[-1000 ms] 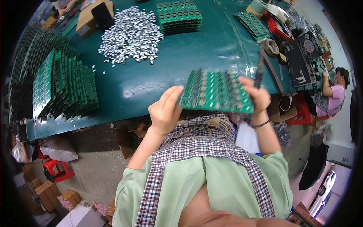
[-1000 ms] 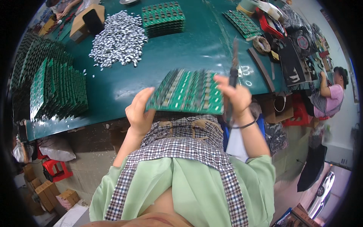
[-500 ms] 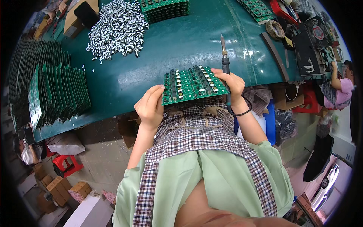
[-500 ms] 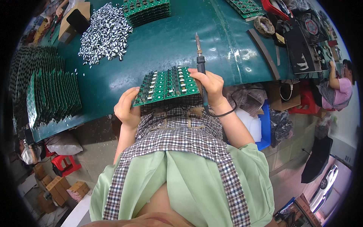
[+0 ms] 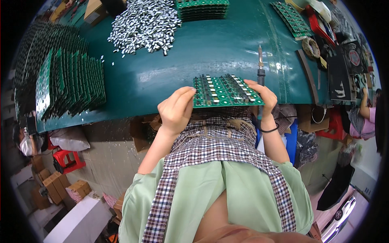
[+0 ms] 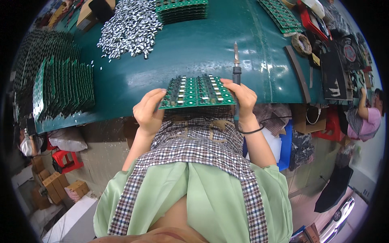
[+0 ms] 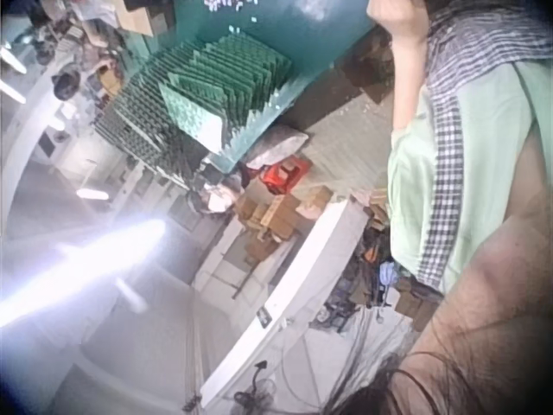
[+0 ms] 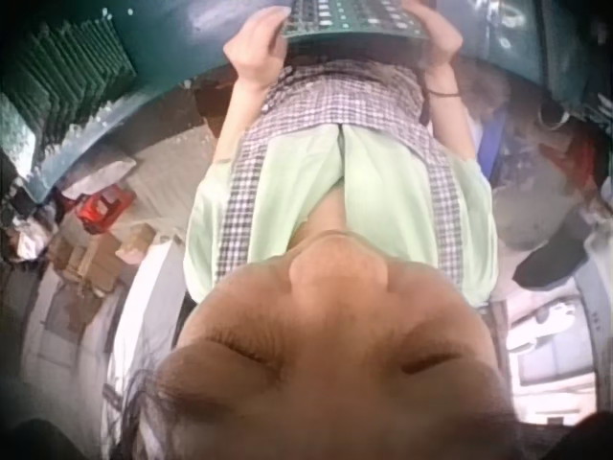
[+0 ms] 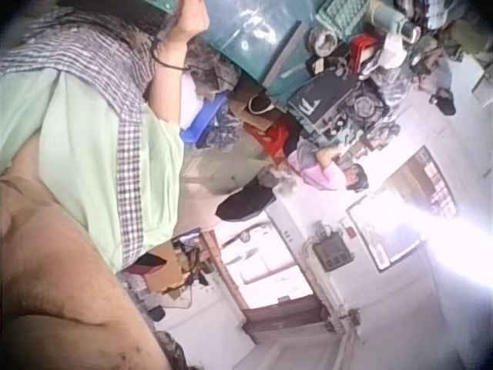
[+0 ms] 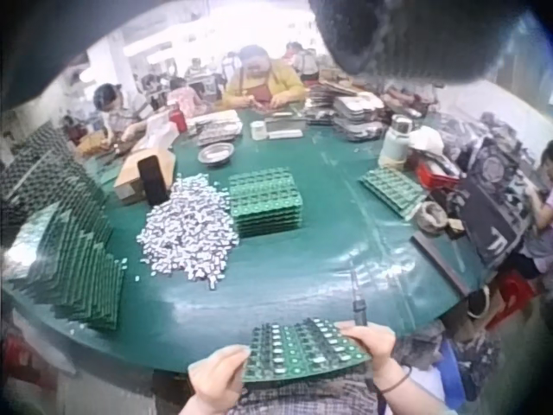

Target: The person solders electronic components onto circuit boards using a soldering iron, stacks the finished boards on the workbench, and picks up new boards to solder.

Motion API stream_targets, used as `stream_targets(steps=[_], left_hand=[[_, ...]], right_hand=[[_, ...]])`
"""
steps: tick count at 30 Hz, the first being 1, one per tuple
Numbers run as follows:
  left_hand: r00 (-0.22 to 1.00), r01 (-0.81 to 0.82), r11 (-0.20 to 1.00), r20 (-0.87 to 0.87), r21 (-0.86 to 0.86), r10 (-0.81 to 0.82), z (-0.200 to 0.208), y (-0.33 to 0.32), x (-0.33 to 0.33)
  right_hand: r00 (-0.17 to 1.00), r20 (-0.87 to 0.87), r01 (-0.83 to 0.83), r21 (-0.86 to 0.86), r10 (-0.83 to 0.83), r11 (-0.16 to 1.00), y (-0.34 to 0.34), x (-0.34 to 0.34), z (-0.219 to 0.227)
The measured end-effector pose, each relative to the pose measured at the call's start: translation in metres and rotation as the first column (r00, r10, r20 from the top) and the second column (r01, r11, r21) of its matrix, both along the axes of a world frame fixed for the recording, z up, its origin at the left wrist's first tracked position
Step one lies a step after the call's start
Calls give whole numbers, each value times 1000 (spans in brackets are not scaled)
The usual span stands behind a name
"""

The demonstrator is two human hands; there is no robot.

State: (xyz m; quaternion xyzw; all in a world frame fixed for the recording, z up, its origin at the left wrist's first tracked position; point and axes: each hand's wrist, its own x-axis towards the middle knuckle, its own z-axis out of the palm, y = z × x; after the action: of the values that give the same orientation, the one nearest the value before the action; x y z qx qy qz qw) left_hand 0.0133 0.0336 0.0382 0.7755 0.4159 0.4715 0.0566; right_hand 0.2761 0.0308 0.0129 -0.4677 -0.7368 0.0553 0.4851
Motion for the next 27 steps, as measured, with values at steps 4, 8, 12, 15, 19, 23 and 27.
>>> stream_targets(steps=[4,8,12,15,19,23,27], left_hand=[[1000,16,1000,-13,20,-16,3,-3,4],[1000,20,1000,-2,19,-20,5,-4,6],[1000,15,1000,-5,4,-15,5,-3,4],[1000,12,1000,-4,-18,-12,1,-4,-2],[999,19,997,-25,-75,-20,-11,-6,-10],[999,6,997,36,-73,-4,-19,-7,-6],[995,9,992,100,-130,4,-24,-7,-3]], right_hand=[[998,-66,-6,-47,3,999,0,3,-1],[994,-114,-11,-59,4,998,1,4,-4],[995,-104,0,-76,-8,997,-1,4,-3],[1000,14,25,-84,-24,996,-2,-1,5],[1000,-7,-11,-28,11,1000,0,-11,10],[1000,-9,-15,-29,15,999,1,-10,8],[999,-26,-47,-1,47,999,2,-9,7]])
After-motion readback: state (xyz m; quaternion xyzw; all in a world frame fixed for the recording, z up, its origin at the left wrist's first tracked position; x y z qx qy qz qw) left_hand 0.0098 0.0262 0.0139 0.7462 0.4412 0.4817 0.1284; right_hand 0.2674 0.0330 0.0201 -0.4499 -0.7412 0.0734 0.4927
